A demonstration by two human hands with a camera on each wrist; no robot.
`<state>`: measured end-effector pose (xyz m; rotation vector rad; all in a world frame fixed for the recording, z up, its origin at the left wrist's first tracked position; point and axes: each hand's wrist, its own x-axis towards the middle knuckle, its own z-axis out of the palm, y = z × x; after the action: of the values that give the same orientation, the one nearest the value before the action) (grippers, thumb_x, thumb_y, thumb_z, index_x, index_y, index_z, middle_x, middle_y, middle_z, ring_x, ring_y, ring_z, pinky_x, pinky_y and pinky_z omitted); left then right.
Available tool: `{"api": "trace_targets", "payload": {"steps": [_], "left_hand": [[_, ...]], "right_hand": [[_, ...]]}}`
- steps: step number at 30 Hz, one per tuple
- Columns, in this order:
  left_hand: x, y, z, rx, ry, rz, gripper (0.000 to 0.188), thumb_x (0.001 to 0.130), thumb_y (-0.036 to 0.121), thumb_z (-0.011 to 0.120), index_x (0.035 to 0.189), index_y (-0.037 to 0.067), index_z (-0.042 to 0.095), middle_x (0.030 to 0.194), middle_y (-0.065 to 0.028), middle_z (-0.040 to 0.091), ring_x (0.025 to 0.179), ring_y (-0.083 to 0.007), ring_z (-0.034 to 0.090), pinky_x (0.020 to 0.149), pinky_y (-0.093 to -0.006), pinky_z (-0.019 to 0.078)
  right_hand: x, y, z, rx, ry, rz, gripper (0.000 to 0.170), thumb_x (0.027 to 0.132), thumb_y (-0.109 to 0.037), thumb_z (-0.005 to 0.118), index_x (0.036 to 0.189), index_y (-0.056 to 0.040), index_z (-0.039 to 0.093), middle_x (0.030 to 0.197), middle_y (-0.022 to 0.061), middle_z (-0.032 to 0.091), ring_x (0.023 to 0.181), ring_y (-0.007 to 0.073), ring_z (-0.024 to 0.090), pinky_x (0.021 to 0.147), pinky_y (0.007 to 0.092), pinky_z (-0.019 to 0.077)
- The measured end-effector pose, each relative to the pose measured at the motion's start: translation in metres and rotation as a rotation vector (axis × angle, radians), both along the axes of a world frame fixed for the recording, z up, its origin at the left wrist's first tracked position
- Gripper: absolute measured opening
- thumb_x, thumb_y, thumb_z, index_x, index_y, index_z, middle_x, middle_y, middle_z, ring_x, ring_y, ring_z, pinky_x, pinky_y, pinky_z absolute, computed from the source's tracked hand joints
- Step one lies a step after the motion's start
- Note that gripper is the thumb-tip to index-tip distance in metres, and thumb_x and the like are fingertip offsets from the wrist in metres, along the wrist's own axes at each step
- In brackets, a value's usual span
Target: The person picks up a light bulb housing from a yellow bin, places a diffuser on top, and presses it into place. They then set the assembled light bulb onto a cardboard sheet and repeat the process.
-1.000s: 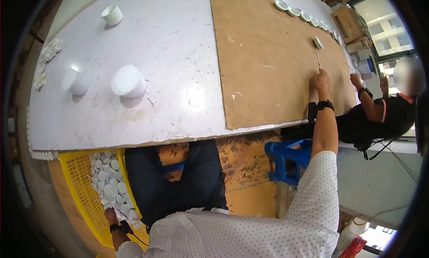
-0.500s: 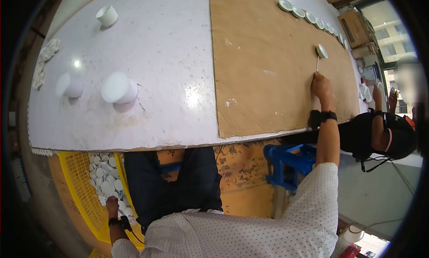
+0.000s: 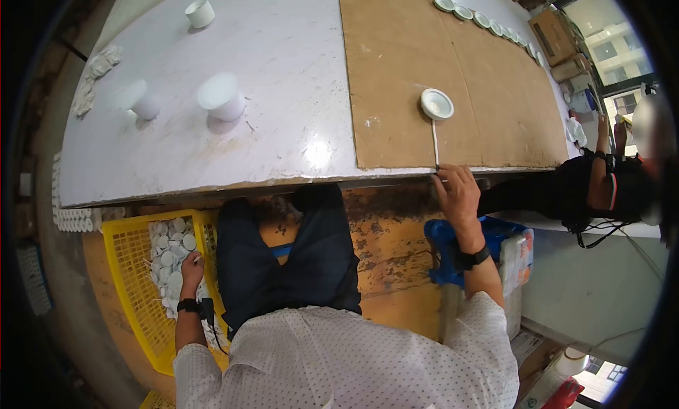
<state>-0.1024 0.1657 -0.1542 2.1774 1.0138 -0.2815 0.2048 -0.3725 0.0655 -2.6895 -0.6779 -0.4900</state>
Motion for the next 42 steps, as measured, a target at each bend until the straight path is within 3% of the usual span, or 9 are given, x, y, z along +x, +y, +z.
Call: {"api": "trace_targets", "payload": {"steps": [4,6,8,14,21,29,33,36,42], "left_hand": [[0.034,-0.016,0.022,-0.127,-0.057,0.023,0.027,0.077,0.011,0.058,0.102,0.002,0.057,0.092,-0.0121,0.063,0.083,-0.0171,0.059,0.072,-0.0273,0.0455],[0.048,-0.028,0.035,-0.188,-0.122,-0.043,0.025,0.079,0.011,0.057,0.102,0.001,0.057,0.098,-0.0109,0.062,0.083,-0.0129,0.057,0.072,-0.0248,0.0448],[0.059,-0.047,0.051,-0.253,-0.269,-0.054,0.024,0.080,0.010,0.056,0.102,0.001,0.057,0.102,-0.0112,0.061,0.084,-0.0128,0.057,0.073,-0.0247,0.0448],[0.087,-0.115,0.100,-0.585,-0.562,-0.192,0.026,0.082,0.004,0.055,0.107,-0.003,0.054,0.109,-0.0114,0.058,0.093,-0.0129,0.057,0.080,-0.0238,0.0450],[0.137,-0.190,0.156,-1.108,-0.550,-0.332,0.050,0.078,-0.001,0.059,0.122,-0.001,0.037,0.122,-0.0171,0.045,0.110,-0.0233,0.049,0.089,-0.0312,0.0426],[0.173,-0.217,0.163,-1.131,-0.593,-0.297,0.079,0.068,-0.005,0.064,0.132,0.000,0.018,0.126,-0.0229,0.039,0.107,-0.0252,0.051,0.084,-0.0314,0.0466],[0.168,-0.211,0.149,-1.174,-0.665,-0.220,0.079,0.068,-0.008,0.063,0.132,0.000,0.017,0.115,-0.0196,0.049,0.097,-0.0219,0.057,0.081,-0.0293,0.0479],[0.160,-0.205,0.144,-1.208,-0.704,-0.128,0.076,0.067,-0.007,0.064,0.130,0.000,0.023,0.112,-0.0160,0.051,0.097,-0.0199,0.057,0.081,-0.0295,0.0478],[0.149,-0.190,0.148,-0.911,-0.848,-0.123,0.063,0.064,-0.002,0.071,0.119,0.001,0.039,0.108,-0.0099,0.053,0.096,-0.0168,0.055,0.083,-0.0294,0.0460]], "right_hand": [[-0.012,0.015,-0.013,0.280,0.258,-0.345,0.011,0.074,-0.010,0.064,0.079,-0.0042,0.057,0.070,0.0110,0.059,0.063,0.0252,0.058,0.057,0.0314,0.0440],[-0.013,0.015,-0.024,0.302,0.221,-0.326,0.014,0.077,-0.015,0.062,0.080,-0.0028,0.056,0.065,0.0087,0.059,0.054,0.0198,0.055,0.052,0.0281,0.0426],[-0.014,0.011,-0.035,0.720,0.534,-0.360,0.016,0.080,-0.017,0.061,0.079,-0.0030,0.055,0.066,0.0047,0.058,0.054,0.0131,0.053,0.051,0.0235,0.0414],[-0.045,0.036,-0.050,1.239,1.087,-0.255,0.011,0.083,-0.014,0.057,0.074,-0.0076,0.052,0.068,0.0027,0.056,0.057,0.0091,0.050,0.052,0.0200,0.0404],[-0.112,0.114,-0.049,0.951,1.224,-0.011,0.008,0.085,-0.011,0.052,0.081,-0.0060,0.049,0.070,0.0038,0.058,0.059,0.0082,0.053,0.053,0.0205,0.0420],[-0.170,0.167,-0.070,0.730,1.147,0.214,0.008,0.083,-0.008,0.055,0.081,-0.0040,0.048,0.067,0.0021,0.056,0.060,0.0067,0.051,0.052,0.0210,0.0407],[-0.173,0.183,-0.052,0.313,0.968,0.237,0.014,0.077,-0.010,0.059,0.074,-0.0028,0.048,0.065,0.0144,0.053,0.058,0.0269,0.054,0.053,0.0331,0.0425],[-0.170,0.189,-0.059,0.177,0.638,0.422,0.014,0.075,-0.011,0.060,0.073,-0.0035,0.049,0.066,0.0130,0.055,0.061,0.0299,0.055,0.054,0.0357,0.0431],[-0.168,0.201,-0.060,0.015,0.543,0.570,0.014,0.072,-0.012,0.062,0.075,-0.0051,0.051,0.070,0.0115,0.056,0.066,0.0292,0.056,0.056,0.0379,0.0444]]}}
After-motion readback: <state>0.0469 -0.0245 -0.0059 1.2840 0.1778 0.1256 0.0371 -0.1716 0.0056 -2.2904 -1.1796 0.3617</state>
